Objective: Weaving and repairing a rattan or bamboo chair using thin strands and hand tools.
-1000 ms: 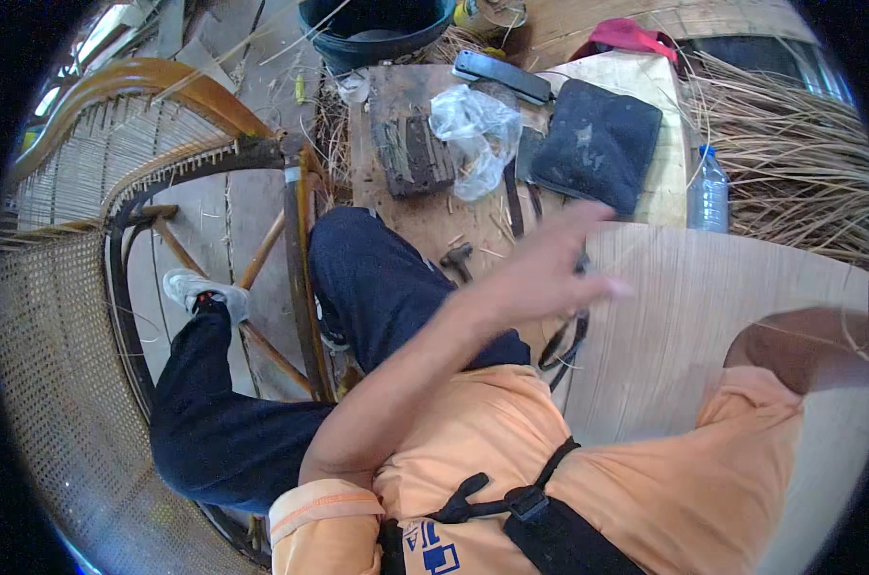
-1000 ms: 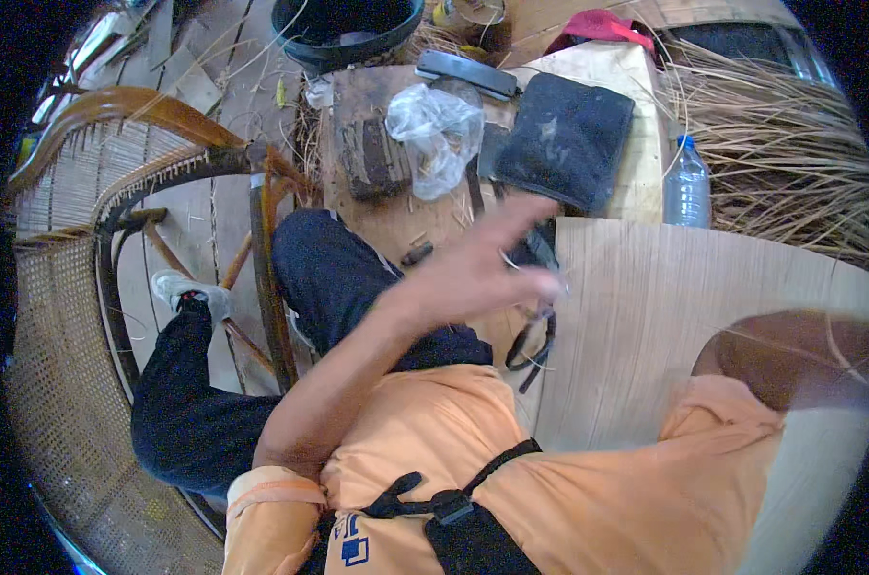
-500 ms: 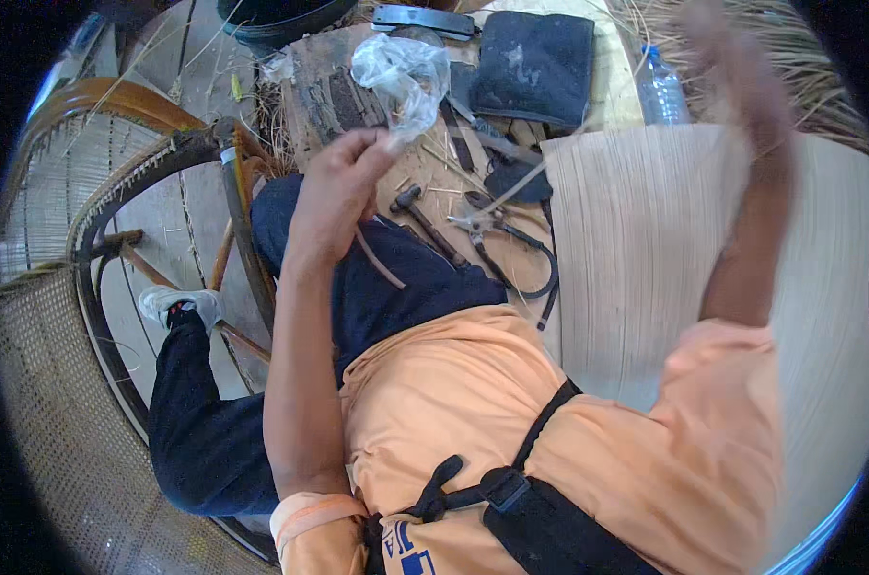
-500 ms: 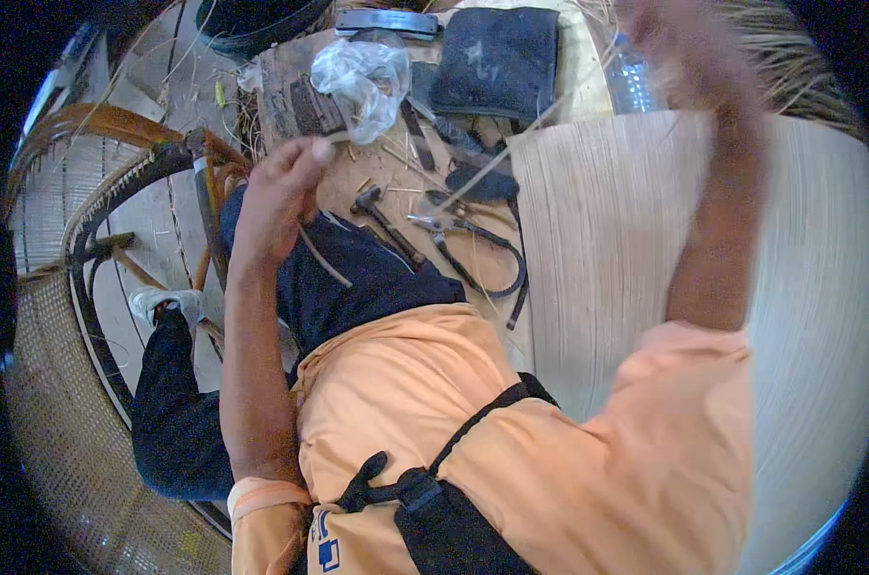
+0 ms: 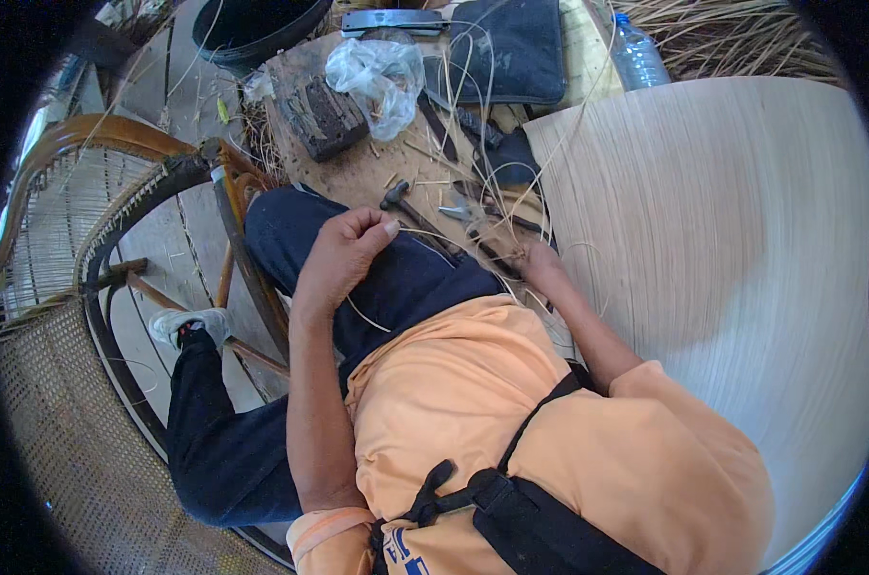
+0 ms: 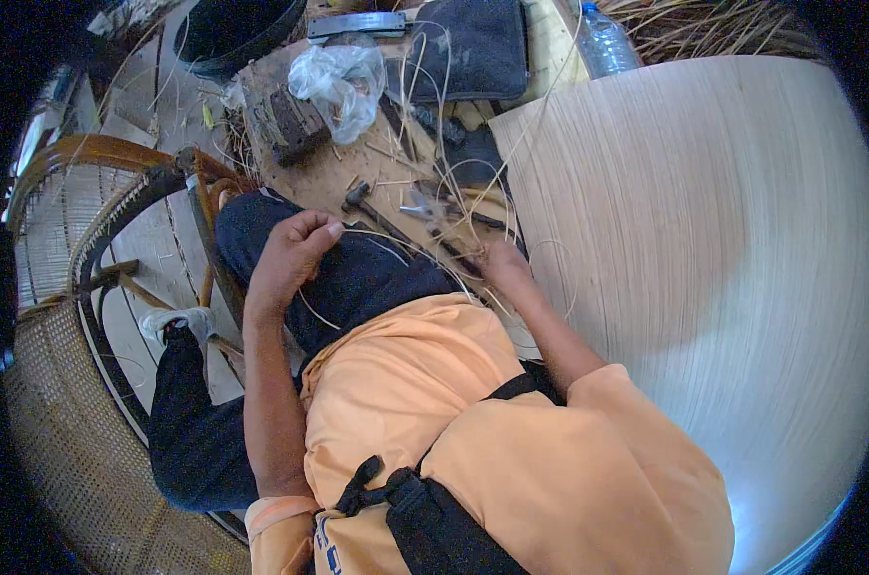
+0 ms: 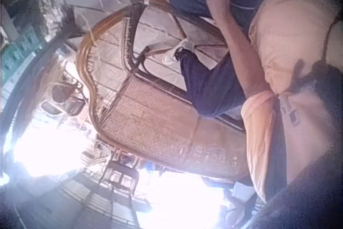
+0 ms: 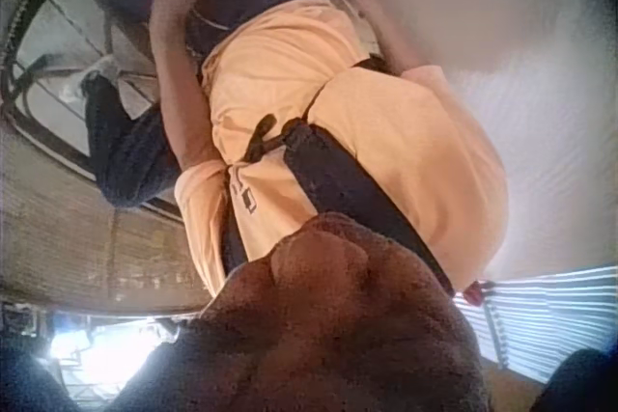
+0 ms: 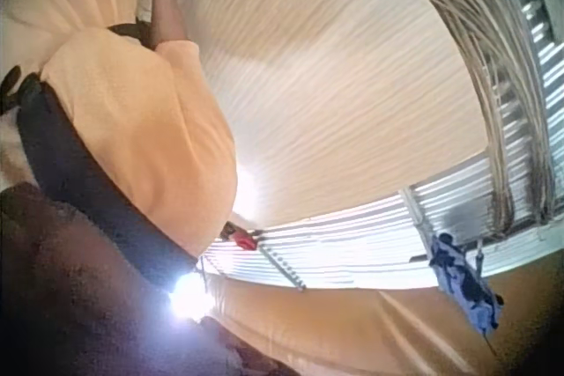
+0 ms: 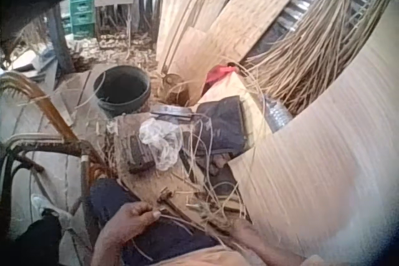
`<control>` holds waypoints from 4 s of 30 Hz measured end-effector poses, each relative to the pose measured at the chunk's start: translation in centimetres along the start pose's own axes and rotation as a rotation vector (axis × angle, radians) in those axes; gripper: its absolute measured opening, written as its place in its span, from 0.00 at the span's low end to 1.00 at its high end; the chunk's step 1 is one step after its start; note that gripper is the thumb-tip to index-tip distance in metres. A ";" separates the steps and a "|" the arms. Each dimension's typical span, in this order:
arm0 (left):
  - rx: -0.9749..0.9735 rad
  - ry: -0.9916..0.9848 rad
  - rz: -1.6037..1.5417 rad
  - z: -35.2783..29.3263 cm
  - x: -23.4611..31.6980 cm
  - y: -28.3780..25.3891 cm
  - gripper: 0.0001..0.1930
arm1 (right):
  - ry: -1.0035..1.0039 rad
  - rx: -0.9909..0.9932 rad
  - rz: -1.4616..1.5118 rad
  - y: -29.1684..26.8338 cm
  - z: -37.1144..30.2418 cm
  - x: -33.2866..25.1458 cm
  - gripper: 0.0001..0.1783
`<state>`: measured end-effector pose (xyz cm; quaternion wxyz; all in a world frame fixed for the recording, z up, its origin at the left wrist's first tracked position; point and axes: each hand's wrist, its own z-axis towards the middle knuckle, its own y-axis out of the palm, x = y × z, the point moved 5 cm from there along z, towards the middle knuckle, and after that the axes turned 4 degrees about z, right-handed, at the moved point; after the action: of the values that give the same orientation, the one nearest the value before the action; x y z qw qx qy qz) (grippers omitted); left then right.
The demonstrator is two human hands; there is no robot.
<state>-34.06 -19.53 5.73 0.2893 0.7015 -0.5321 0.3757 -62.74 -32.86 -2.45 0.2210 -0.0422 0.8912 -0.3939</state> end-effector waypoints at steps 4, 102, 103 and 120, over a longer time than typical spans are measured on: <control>0.103 0.012 0.056 -0.3 0.1 -0.1 0.09 | -0.296 -0.068 0.290 -2.0 -0.6 -2.2 0.13; 1.609 0.688 -0.069 -30.6 -0.4 -17.3 0.15 | -1.017 -0.964 0.245 -8.4 -4.8 -43.4 0.17; 1.531 0.767 -0.083 -30.6 -0.2 -17.2 0.16 | -1.026 -0.901 0.310 -8.6 -4.0 -43.4 0.15; 1.112 0.960 -0.375 -19.4 1.3 -15.0 0.20 | -0.979 -0.644 0.619 3.4 -6.4 -45.1 0.17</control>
<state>-23.66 -0.63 17.43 0.1520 0.5823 0.0484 0.7972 -24.62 -14.92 15.14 0.6799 -0.0221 0.7319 0.0386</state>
